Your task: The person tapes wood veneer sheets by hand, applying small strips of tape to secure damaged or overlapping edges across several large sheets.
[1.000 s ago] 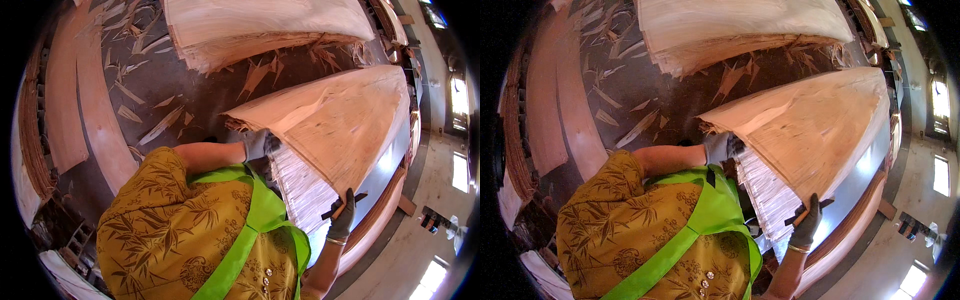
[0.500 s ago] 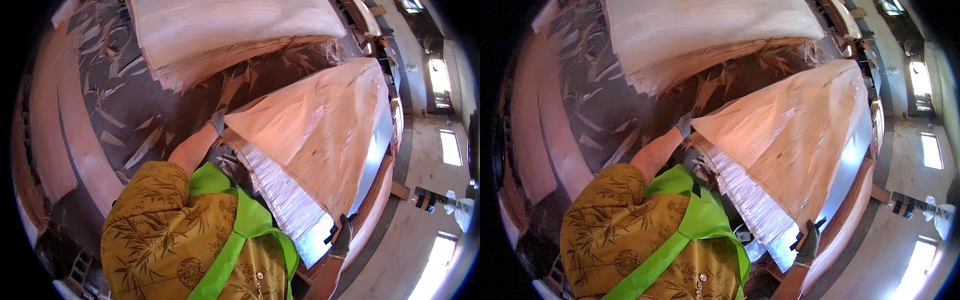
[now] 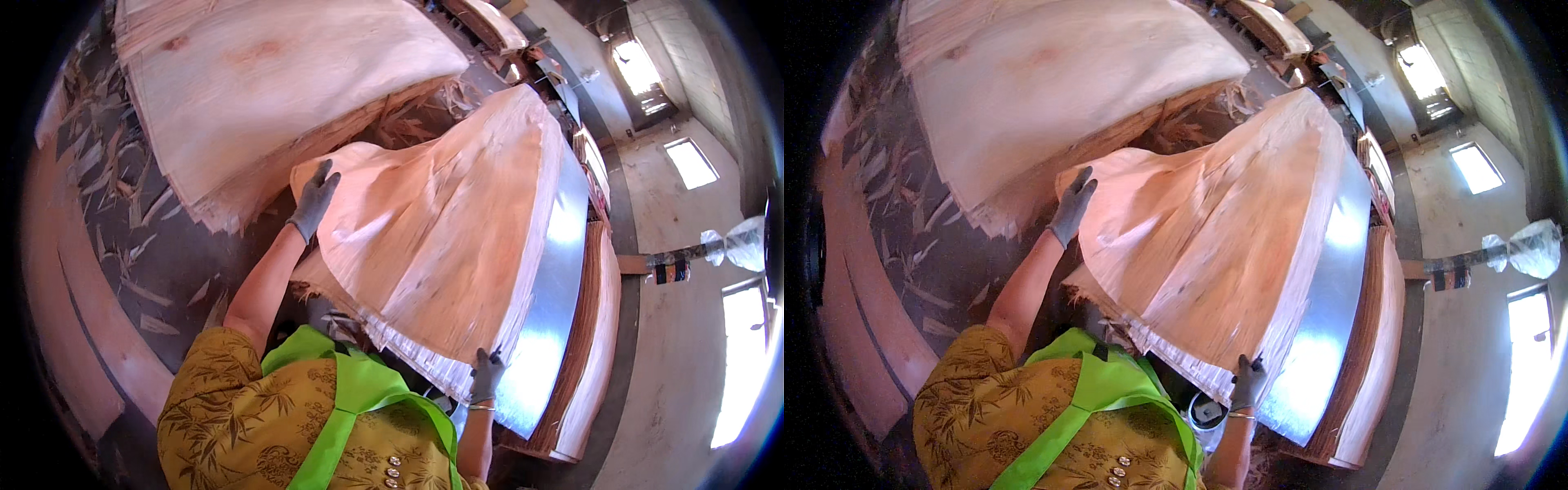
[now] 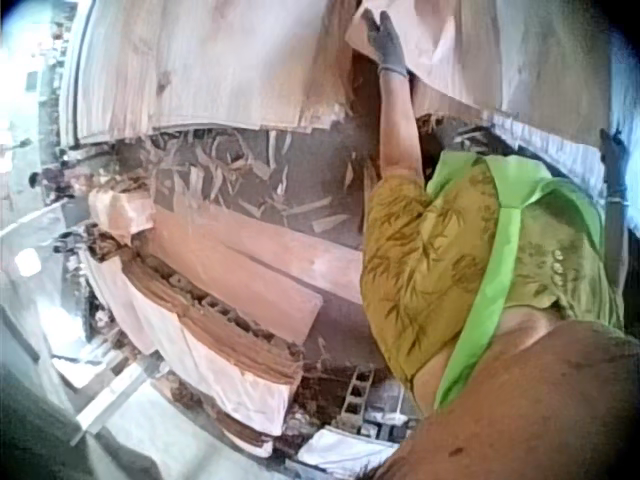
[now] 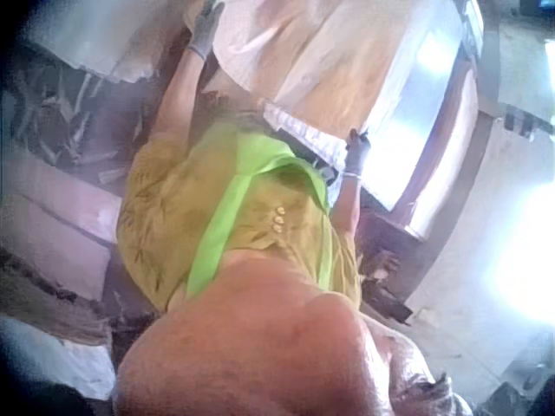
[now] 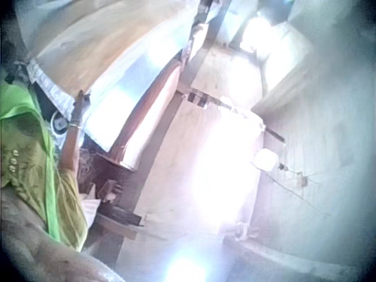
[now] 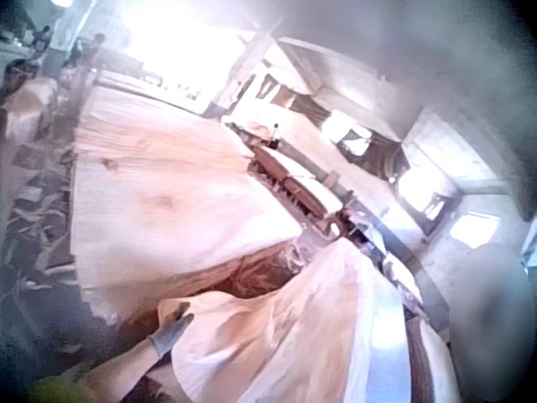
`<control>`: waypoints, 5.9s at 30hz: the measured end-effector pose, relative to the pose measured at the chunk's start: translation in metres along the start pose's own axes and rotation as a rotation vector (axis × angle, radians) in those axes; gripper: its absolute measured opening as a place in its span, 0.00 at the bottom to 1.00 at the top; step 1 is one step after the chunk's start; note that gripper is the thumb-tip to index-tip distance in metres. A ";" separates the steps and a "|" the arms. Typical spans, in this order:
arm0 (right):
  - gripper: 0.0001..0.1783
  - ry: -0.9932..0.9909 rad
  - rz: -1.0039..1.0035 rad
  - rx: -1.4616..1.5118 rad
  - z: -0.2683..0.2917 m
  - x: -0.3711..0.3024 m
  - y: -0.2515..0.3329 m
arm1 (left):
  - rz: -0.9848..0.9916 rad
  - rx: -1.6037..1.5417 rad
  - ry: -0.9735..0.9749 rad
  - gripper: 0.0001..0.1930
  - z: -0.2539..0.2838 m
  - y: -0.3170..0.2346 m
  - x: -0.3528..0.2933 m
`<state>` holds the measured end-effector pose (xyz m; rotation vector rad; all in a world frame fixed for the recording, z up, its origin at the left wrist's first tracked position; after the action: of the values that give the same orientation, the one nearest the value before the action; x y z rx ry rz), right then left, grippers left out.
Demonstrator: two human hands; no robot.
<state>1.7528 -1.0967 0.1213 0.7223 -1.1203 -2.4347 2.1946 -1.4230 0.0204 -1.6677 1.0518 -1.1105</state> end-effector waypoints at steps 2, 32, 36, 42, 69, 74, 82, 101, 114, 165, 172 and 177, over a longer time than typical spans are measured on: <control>0.12 -0.017 0.013 -0.021 -0.010 -0.004 -0.004 | -0.107 -0.025 0.070 0.27 -0.015 -0.047 0.012; 0.13 -0.163 0.193 0.257 0.126 -0.031 0.049 | -0.800 -0.198 0.783 0.33 -0.164 -0.331 -0.144; 0.13 -0.201 0.180 0.271 0.142 -0.031 0.035 | -0.739 -0.131 0.836 0.34 -0.165 -0.321 -0.158; 0.13 -0.254 0.148 0.234 0.169 -0.025 0.017 | -0.663 -0.096 0.772 0.33 -0.156 -0.286 -0.162; 0.13 -0.242 0.139 0.078 0.413 0.166 -0.209 | -0.137 0.284 0.338 0.20 -0.258 -0.100 -0.388; 0.10 -0.227 0.139 0.028 0.431 0.190 -0.254 | 0.028 0.256 0.331 0.18 -0.258 -0.066 -0.411; 0.12 -0.265 0.055 -0.100 0.419 0.194 -0.259 | 0.069 0.347 0.309 0.20 -0.241 -0.013 -0.414; 0.17 0.024 -0.126 0.341 0.419 0.290 -0.286 | 0.065 0.547 0.276 0.23 -0.307 0.043 -0.409; 0.13 -0.226 0.050 -0.342 0.430 0.151 -0.482 | 0.574 -0.109 0.077 0.17 -0.329 0.088 -0.486; 0.12 -0.371 0.080 -0.168 0.436 0.109 -0.475 | 0.713 -0.254 0.150 0.07 -0.352 0.094 -0.508; 0.12 -0.414 0.086 -0.110 0.479 0.130 -0.472 | 0.703 -0.080 0.073 0.09 -0.339 0.111 -0.504; 0.16 -0.569 0.005 -0.372 0.512 0.126 -0.518 | 0.641 -0.030 0.027 0.09 -0.354 0.109 -0.511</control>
<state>1.2945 -0.5388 -0.0355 -0.0989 -0.7886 -2.8121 1.7101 -1.0428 -0.1161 -1.1963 1.4849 -0.6925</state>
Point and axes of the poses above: each hand's wrist, its own x-axis towards the middle knuckle, its own z-axis out of the back of the hand, y = z × x, the point moved 4 cm from there along x, towards the middle knuckle, and after that the axes turned 11 degrees about -z, right-handed, at the moved point
